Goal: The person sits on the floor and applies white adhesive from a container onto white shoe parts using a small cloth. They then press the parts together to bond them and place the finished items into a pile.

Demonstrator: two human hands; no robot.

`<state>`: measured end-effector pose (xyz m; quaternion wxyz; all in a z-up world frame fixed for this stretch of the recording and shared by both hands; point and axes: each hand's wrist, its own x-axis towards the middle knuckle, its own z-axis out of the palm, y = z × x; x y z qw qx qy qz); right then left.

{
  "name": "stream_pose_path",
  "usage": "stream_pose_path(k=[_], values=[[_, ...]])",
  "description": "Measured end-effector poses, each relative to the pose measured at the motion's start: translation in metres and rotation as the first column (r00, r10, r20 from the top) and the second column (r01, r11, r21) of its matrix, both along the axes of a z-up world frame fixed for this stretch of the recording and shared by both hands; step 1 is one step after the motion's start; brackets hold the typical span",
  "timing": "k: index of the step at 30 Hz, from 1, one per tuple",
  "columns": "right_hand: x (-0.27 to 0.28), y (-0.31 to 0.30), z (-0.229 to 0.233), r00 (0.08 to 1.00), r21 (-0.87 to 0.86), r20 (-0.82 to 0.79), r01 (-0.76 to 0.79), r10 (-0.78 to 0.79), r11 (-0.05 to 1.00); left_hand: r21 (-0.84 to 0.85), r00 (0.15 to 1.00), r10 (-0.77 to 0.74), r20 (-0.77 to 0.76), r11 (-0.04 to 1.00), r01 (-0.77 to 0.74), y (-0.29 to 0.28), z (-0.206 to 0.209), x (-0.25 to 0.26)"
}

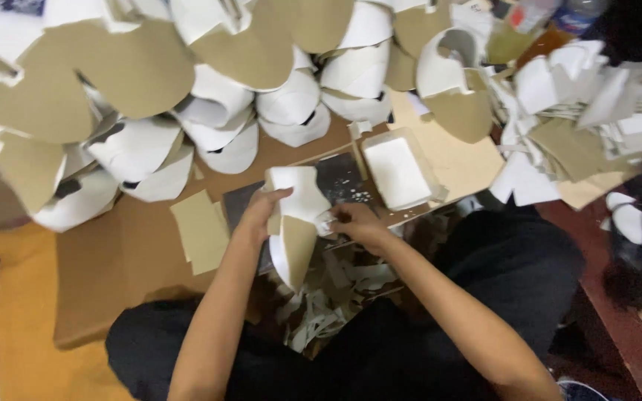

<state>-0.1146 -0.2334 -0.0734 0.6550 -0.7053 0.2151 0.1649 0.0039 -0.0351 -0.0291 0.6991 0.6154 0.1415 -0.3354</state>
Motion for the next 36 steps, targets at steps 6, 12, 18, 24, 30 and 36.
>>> stream_pose_path(k=[6, 12, 18, 24, 30, 36], values=[[0.005, 0.019, 0.018, 0.983, -0.378, -0.056, -0.183, 0.174, 0.908, 0.276, 0.904, -0.243, 0.352, 0.95, 0.148, -0.007, -0.003, 0.026], [0.009, 0.03, 0.02, 0.981, -0.459, -0.094, -0.194, 0.169, 0.867, 0.753, 0.679, -0.493, 0.543, 0.644, -0.136, -0.034, 0.001, 0.002], [0.004, 0.04, 0.033, 0.993, -0.43, 0.001, -0.103, 0.114, 0.897, 0.753, 0.02, -0.802, 0.597, 0.552, -0.358, -0.011, 0.043, -0.054], [-0.004, -0.001, 0.114, 0.987, -0.451, 0.085, -0.083, 0.135, 0.889, 0.99, 0.181, -0.977, 0.113, 0.127, 0.067, 0.014, 0.016, -0.044], [0.026, -0.147, 0.056, 0.973, -0.886, 0.21, 0.146, 0.099, 0.441, 0.983, 0.107, -0.989, 0.104, 0.118, 0.14, 0.013, 0.024, -0.031], [0.041, -0.135, 0.045, 0.972, -0.996, -0.047, -0.063, 0.231, 0.061, 0.966, 0.093, -0.962, 0.259, 0.259, -0.004, 0.009, 0.03, -0.041]])
